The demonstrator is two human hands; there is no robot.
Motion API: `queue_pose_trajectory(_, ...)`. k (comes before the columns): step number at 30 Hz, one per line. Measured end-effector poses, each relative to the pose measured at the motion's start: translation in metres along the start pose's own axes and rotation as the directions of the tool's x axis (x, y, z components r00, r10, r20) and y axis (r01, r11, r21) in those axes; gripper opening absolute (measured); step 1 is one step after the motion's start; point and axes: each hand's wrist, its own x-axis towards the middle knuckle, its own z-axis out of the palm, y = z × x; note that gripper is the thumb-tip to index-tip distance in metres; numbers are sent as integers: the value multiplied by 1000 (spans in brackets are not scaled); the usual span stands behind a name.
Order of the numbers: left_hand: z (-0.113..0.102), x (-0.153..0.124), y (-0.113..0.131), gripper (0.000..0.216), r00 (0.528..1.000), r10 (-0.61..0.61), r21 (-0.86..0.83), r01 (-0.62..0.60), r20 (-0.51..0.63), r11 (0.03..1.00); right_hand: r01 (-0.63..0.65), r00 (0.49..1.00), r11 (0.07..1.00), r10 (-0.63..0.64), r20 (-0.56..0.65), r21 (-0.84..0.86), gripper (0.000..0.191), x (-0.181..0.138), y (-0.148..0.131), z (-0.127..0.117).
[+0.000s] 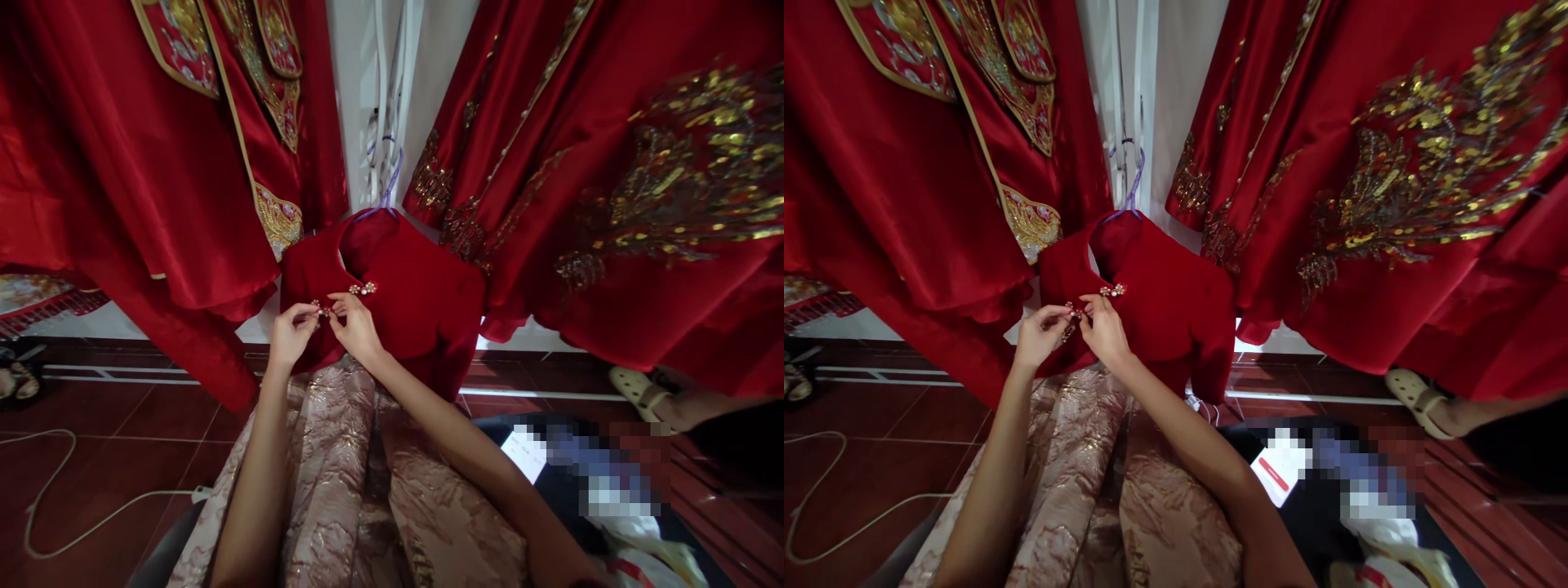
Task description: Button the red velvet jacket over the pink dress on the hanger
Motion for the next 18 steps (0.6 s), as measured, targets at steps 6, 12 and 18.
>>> queue_pose_trajectory(6, 4, -43, -13, 27, 998, -1, 128, 9, -62, 992, -14, 1000, 999, 14, 22, 32, 29, -28, -18, -50)
queue_pose_trajectory(12, 21, -81, -30, 50, 994, -102, 370, 83, 30, 925, -225, 970, 974, 221, 101, 23, 21, -54, -15, -86)
queue_pose_trajectory(18, 44, -85, -27, 61, 991, -128, 509, 86, 47, 856, -236, 945, 954, 270, 184, -186, 19, -81, 23, -60)
